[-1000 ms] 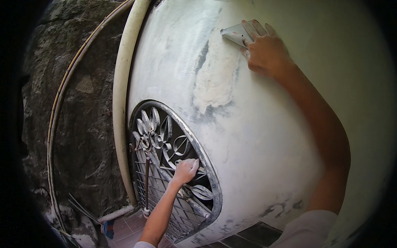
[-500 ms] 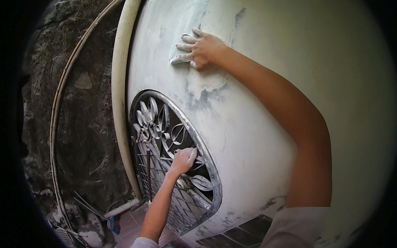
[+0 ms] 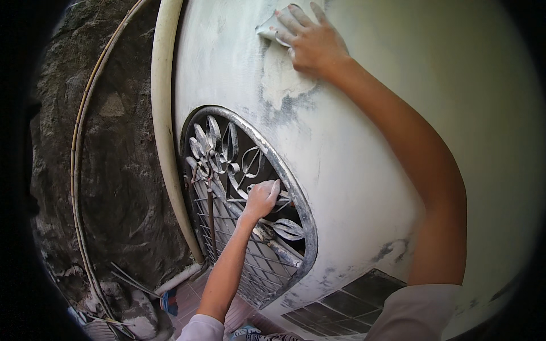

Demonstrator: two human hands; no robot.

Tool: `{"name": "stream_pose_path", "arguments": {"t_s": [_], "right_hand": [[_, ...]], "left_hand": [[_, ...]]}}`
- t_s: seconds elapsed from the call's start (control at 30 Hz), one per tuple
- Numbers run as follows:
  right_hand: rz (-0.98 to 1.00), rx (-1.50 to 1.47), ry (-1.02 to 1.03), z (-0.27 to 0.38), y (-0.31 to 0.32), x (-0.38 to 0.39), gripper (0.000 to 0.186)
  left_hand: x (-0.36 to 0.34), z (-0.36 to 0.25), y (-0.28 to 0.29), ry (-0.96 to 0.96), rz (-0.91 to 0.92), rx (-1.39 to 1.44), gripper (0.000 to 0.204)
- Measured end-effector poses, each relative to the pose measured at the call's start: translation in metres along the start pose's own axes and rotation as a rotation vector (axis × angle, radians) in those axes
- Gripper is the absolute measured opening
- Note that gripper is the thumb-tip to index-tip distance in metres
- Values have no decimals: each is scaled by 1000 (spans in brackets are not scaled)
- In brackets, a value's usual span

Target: The person smooths a white wall surface using a small rectangular sanding block in the left hand and a cloth in the right hand. The person repeatedly rubs the same area above a decorative metal vent, alternating between the sanding block and the cloth.

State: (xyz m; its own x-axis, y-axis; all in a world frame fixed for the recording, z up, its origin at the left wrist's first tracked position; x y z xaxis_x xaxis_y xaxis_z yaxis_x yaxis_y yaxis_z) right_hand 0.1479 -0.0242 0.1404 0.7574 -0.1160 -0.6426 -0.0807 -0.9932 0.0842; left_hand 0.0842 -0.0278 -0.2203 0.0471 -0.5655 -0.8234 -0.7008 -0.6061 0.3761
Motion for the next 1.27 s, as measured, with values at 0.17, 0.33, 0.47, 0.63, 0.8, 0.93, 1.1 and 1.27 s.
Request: {"name": "stream_pose_path", "arguments": {"t_s": [0.17, 0.33, 0.47, 0.63, 0.8, 0.93, 1.1, 1.27], "right_hand": [[202, -243, 589, 76, -5, 88, 51], [103, -54, 123, -11, 7, 37, 47], [123, 135, -552, -68, 22, -11, 48], [134, 135, -407, 22, 9, 15, 50], [407, -504, -52, 140, 16, 78, 50], [243, -1186, -360, 207, 63, 147, 43], [197, -1515, -674, 207, 93, 256, 33], [494, -1970, -977, 209, 91, 362, 41]], "left_hand": [[-1, -1, 3, 31, 2, 47, 36], [-2, -3, 7, 48, 34, 59, 37], [-2, 0, 5, 39, 35, 72, 37], [-1, 2, 4, -34, 33, 122, 30], [1, 13, -2, -64, 69, 90, 32], [13, 36, -18, 25, 36, 74, 29], [7, 38, -17, 143, 58, 39, 32], [3, 17, -6, 33, -136, 153, 47]]}}
Point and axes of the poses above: each hand's wrist, its own x-axis away from the middle knuckle, its own y-axis out of the back of the hand, z = x × y, the point moved 3 cm from there along -x, towards the middle knuckle, and after that the axes turned 7 degrees about -y, right-handed, at the moved point
